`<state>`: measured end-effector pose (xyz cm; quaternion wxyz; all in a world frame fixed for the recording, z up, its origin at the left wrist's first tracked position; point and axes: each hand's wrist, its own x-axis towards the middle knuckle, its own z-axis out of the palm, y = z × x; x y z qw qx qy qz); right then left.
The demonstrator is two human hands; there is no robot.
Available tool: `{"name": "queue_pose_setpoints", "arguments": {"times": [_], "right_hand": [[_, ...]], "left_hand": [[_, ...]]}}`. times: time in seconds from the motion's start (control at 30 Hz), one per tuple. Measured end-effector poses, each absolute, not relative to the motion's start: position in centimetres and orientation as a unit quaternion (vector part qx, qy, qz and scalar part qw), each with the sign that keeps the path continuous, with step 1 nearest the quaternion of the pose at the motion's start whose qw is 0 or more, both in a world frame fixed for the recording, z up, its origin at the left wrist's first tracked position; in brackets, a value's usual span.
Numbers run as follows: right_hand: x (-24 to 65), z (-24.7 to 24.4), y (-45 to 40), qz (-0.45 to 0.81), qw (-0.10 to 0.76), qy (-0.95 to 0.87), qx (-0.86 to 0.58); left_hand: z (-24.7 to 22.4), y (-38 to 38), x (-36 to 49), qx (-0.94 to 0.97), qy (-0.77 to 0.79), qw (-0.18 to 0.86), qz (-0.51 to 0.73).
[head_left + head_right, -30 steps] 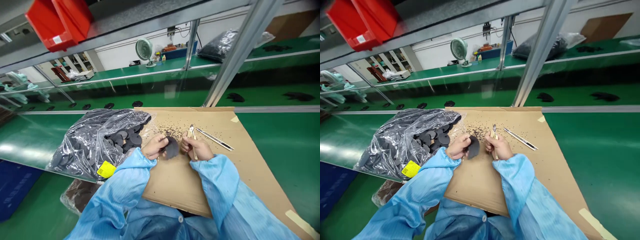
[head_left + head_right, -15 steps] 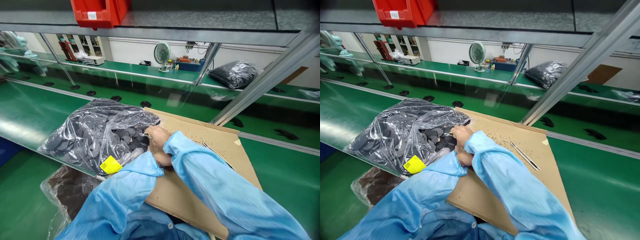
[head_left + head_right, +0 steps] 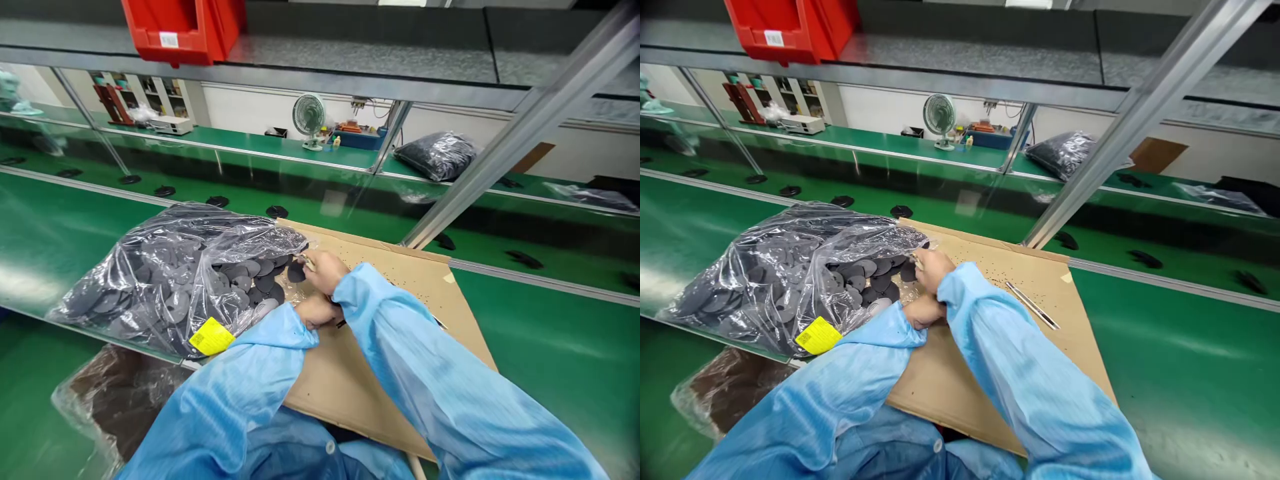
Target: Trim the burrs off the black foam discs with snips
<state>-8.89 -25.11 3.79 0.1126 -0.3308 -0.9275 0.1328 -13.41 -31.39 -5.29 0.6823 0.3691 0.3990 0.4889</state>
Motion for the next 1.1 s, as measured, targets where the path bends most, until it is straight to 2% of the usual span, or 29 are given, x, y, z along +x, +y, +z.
{"name": "queue_pose_setpoints", "arguments": {"times": [0.13,0.2,0.27,0.37,0.5,0.63,0.8,0.87,0.97,1.1], "right_hand": [[-3.7,3.6,-23.8,0.305,0.315,-0.787,-0.434],[-1.3,2.9,-23.5,0.433,0.419,-0.656,-0.454],[0.5,1.8,-23.6,0.559,0.477,-0.521,-0.435],[2.0,0.0,-23.9,0.684,0.488,-0.401,-0.366],[2.4,-2.3,-24.4,0.753,0.488,-0.317,-0.308],[2.2,-3.3,-25.4,0.815,0.419,-0.283,-0.284],[1.5,-3.3,-26.3,0.856,0.347,-0.294,-0.247],[1.2,-3.3,-26.4,0.854,0.343,-0.286,-0.266],[0.8,-3.3,-26.4,0.812,0.387,-0.296,-0.323],[0.3,-3.3,-27.0,0.642,0.479,-0.451,-0.394]], "left_hand": [[-4.2,-31.6,-13.4,0.377,0.382,0.71,0.456],[-3.7,-31.5,-13.5,0.325,0.396,0.701,0.496],[-3.5,-31.3,-13.5,0.281,0.397,0.685,0.543],[-3.5,-31.1,-13.7,0.244,0.391,0.668,0.584],[-3.7,-30.8,-14.1,0.2,0.403,0.633,0.631],[-3.6,-30.6,-14.2,0.205,0.398,0.59,0.672],[-3.2,-31.2,-13.7,0.271,0.388,0.634,0.612],[-3.1,-31.4,-13.6,0.288,0.396,0.631,0.602],[-3.1,-31.4,-13.6,0.294,0.42,0.599,0.616],[-3.2,-31.3,-13.9,0.278,0.44,0.566,0.64]]}}
